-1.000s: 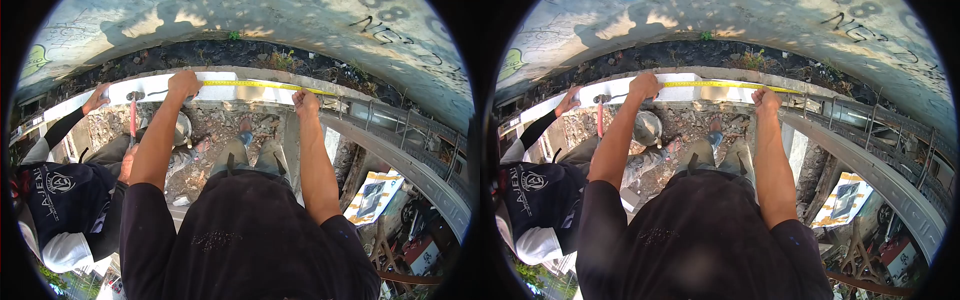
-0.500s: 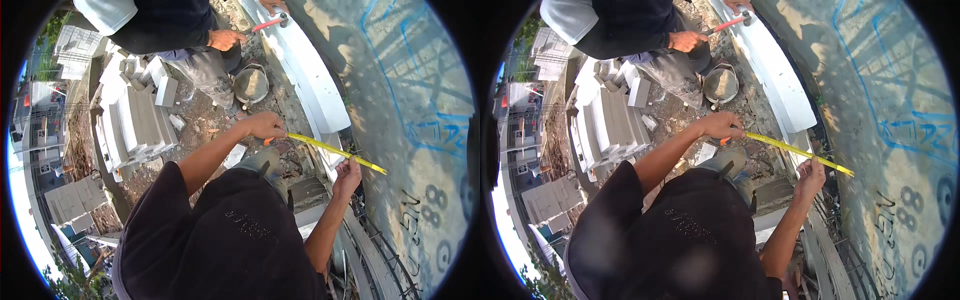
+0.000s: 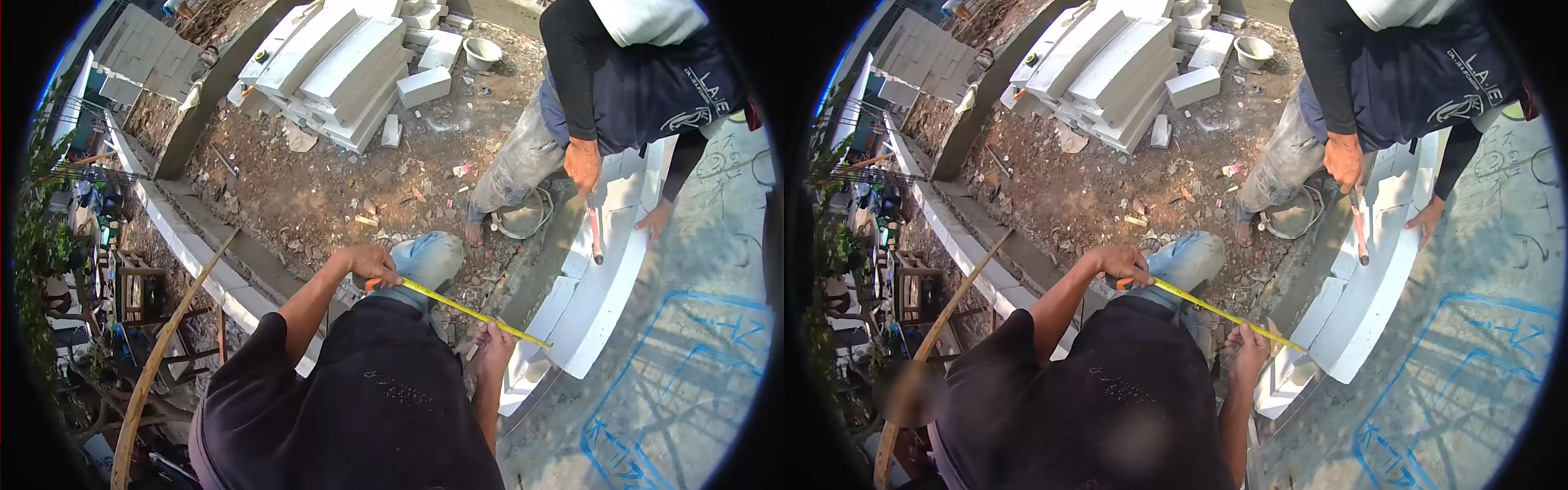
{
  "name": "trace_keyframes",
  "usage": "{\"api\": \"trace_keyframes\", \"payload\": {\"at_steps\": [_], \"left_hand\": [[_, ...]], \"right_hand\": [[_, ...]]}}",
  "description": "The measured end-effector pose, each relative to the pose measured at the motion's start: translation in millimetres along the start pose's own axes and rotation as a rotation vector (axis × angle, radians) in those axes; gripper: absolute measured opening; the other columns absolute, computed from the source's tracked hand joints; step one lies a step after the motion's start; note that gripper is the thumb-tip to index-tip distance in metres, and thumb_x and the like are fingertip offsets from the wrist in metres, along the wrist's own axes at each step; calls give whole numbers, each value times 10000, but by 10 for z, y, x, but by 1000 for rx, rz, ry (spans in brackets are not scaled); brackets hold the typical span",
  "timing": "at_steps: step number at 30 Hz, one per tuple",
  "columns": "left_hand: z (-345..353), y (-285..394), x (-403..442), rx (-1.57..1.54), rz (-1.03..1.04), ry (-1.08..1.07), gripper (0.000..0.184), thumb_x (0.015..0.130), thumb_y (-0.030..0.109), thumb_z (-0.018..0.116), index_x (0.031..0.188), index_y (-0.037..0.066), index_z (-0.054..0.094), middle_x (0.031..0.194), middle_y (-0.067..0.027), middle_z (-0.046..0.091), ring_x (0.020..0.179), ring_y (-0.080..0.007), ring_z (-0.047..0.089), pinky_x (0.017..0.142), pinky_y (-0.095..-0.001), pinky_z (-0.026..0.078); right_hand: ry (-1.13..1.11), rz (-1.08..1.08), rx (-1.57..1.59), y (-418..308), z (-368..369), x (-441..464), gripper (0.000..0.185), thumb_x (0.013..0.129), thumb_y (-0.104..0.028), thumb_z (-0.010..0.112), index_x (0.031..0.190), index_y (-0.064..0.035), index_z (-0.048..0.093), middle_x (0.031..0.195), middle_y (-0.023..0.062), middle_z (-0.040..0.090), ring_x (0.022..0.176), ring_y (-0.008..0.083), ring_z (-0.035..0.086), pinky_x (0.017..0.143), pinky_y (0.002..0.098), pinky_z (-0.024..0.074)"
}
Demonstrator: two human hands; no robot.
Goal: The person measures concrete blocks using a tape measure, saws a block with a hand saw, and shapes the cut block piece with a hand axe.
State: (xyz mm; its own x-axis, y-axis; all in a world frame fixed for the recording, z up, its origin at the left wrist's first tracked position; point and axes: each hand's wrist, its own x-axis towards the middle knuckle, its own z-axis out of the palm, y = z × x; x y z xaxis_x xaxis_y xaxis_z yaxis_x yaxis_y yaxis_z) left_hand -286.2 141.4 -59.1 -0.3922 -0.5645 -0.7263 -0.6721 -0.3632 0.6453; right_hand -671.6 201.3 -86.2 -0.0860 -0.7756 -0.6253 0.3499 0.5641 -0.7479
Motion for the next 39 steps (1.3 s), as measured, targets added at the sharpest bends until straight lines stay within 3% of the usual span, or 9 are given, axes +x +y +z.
{"api": "trace_keyframes", "payload": {"at_steps": [11,12,17,21,24,26,30,32,39], "left_hand": [[-1358,-1506,-559,-305,-117,204,413,908,493,736,930,91,830,846,-37,783,812,-157,706,771,-335,538],[-1484,-1817,-559,-374,-23,296,441,908,513,744,898,78,817,661,-40,718,690,-135,672,671,-335,513],[-2309,-2550,-1005,-514,-140,443,412,934,452,741,832,57,799,630,-45,692,601,-132,643,606,-327,502],[-2825,-2678,-1586,-813,-209,554,417,934,454,726,839,56,807,694,-55,724,656,-140,641,641,-337,495],[-3061,-2874,-1739,-925,-203,683,386,932,425,738,870,52,818,733,-39,739,712,-124,645,669,-321,500],[-3272,-2915,-1822,-1025,-161,715,380,932,410,742,872,42,815,734,-36,736,713,-122,647,670,-316,504],[-3701,-3287,-1690,-1082,-172,773,365,937,360,744,867,6,795,736,-29,719,708,-115,650,677,-302,517],[-3930,-3499,-1614,-1103,-135,779,348,943,340,738,863,5,789,742,-32,716,708,-106,643,676,-298,515],[-5089,-4307,-1518,-1126,-226,952,335,952,344,732,857,29,795,731,-6,705,692,-82,621,647,-273,495]], "right_hand": [[-285,300,-267,76,2648,1158,180,993,-202,657,971,-25,680,808,60,677,658,139,660,577,276,547],[-286,331,-334,160,2962,1350,208,989,-231,677,1047,-32,691,818,50,677,661,131,662,578,278,553],[-409,320,-583,21,4685,1787,362,994,-316,684,1240,-51,663,889,52,690,712,137,674,595,279,562],[-359,-109,-677,-68,5639,2203,515,947,-134,729,1392,-16,499,1075,131,671,739,160,680,553,289,581],[-436,-666,-851,-286,6501,2411,747,886,-27,731,1537,-78,367,1400,213,485,937,234,662,692,306,589],[-465,-870,-998,-548,7239,2311,706,899,-14,708,1530,-87,399,1421,193,480,1036,276,647,748,332,586],[-663,-980,-1106,-608,8470,2774,603,908,5,666,1479,-87,495,1415,158,517,1098,291,635,777,330,576],[-841,-1133,-1255,-463,8939,3182,453,928,-9,637,1372,-93,615,1335,164,591,1128,328,659,868,427,579],[-1157,-1335,-1206,215,10554,4029,339,923,-18,631,1245,-110,686,1133,126,700,1007,349,696,825,434,587]]}}
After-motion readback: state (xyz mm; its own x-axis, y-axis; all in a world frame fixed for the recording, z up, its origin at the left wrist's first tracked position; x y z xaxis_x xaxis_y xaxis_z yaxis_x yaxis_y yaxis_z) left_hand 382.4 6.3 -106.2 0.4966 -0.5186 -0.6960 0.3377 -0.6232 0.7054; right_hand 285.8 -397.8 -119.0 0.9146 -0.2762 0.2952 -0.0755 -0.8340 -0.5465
